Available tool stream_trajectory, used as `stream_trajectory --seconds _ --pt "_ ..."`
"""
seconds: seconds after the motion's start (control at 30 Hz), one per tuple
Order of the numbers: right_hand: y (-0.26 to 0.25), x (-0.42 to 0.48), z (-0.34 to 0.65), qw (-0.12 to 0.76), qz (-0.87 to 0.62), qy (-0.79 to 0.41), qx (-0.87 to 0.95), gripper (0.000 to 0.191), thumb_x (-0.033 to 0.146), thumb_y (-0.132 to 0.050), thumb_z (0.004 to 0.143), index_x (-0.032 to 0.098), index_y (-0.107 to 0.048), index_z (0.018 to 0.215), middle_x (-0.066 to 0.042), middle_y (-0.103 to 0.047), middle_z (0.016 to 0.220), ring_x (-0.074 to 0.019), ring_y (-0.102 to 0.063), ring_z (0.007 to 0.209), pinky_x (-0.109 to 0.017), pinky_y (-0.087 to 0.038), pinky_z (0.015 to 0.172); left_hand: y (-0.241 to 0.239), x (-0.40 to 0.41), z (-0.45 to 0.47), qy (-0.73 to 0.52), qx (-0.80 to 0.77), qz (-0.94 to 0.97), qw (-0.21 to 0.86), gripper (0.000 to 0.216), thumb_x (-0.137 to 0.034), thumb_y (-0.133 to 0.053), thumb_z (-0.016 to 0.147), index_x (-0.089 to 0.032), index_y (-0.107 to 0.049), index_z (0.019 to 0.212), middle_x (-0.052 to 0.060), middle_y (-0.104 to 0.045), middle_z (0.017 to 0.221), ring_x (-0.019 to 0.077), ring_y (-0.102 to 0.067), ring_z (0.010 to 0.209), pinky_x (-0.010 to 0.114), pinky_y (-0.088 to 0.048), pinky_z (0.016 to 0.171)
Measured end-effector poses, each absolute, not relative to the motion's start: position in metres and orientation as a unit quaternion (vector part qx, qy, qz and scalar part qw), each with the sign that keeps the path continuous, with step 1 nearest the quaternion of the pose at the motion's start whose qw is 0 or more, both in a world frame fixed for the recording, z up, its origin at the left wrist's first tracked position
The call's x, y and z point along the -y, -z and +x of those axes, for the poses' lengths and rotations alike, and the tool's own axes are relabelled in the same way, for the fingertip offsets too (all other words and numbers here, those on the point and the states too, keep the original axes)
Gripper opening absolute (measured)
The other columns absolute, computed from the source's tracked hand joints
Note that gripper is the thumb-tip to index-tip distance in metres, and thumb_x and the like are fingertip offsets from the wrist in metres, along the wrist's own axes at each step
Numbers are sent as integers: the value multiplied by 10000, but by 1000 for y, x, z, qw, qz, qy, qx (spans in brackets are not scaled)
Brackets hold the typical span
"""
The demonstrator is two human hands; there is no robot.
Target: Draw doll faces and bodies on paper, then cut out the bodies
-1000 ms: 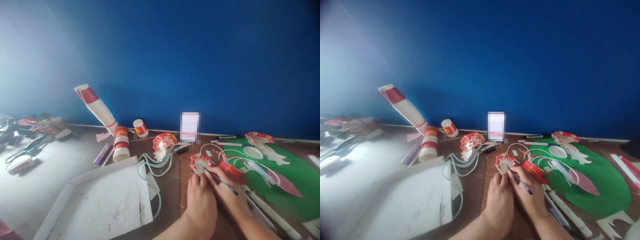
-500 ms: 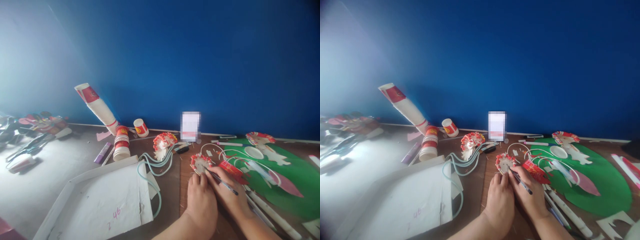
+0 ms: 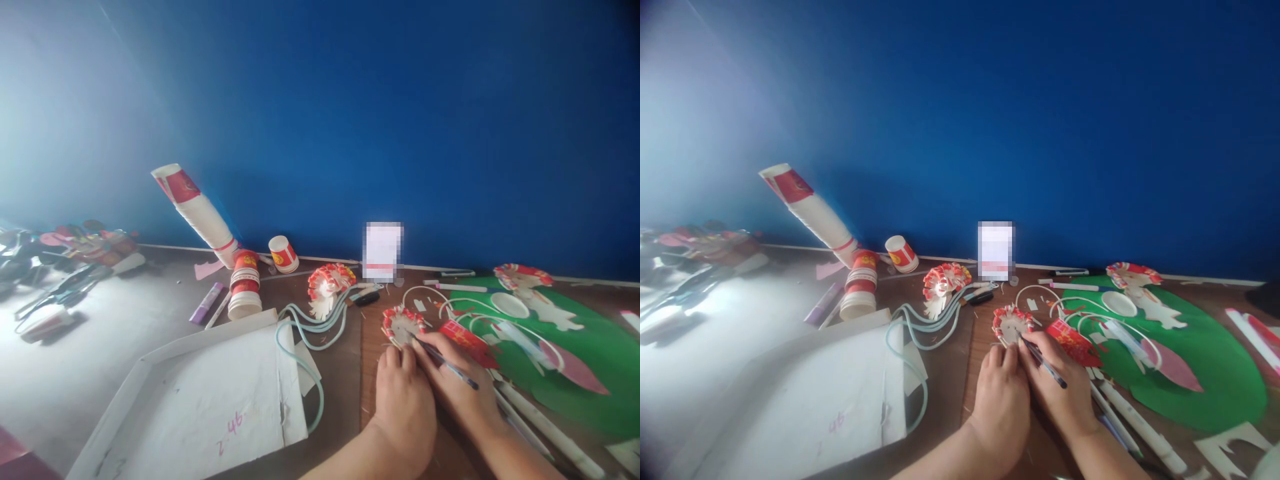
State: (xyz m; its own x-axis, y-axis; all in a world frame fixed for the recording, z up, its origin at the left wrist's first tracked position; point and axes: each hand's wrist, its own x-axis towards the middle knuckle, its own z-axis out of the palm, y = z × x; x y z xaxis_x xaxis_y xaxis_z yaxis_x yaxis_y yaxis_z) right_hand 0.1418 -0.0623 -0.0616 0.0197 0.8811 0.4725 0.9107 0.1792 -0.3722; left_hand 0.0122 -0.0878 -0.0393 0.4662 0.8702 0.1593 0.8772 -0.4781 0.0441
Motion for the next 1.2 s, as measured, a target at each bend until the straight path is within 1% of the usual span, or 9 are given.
stream_trajectory --seconds 0.23,0.33,0.43,0.63,0.87,1.2 --pt "60 62 141 330 -628 59 702 421 539 -403 995 229 -676 917 -25 -791 780 -197 -732 563 -272 -484 453 42 88 13 87 516 -852 15 400 -287 -580 891 -99 -662 1234 123 -605 1121 255 -482 990 372 -454 874" --pt "59 63 140 339 -624 83 699 407 526 -411 998 224 -674 926 -32 -792 802 -196 -741 596 -267 -497 481 41 88 13 80 508 -857 15 393 -297 -576 894 -108 -669 1226 122 -601 1107 259 -481 979 374 -457 842" --pt "58 64 140 340 -624 92 697 395 515 -416 999 224 -674 929 -31 -790 806 -193 -741 603 -267 -503 495 41 88 13 91 511 -854 23 368 -268 -541 907 -123 -675 1218 113 -596 1084 254 -478 961 374 -454 826" --pt "58 64 140 335 -623 77 703 393 520 -419 998 226 -676 945 -29 -793 810 -192 -742 609 -266 -503 493 42 89 13 95 508 -856 24 352 -262 -536 905 -114 -691 1184 133 -598 1114 248 -473 971 364 -446 829" --pt "60 64 142 327 -631 54 701 411 553 -418 988 237 -678 954 -28 -797 824 -197 -747 616 -267 -517 500 39 88 13 75 509 -857 16 379 -268 -551 902 -99 -675 1219 132 -608 1106 252 -483 961 369 -457 814" --pt "61 63 142 316 -645 44 695 454 584 -406 978 237 -696 932 -34 -793 784 -207 -741 608 -274 -502 486 40 88 13 69 508 -858 17 399 -288 -547 923 -91 -660 1251 139 -612 1170 253 -493 995 373 -467 858"
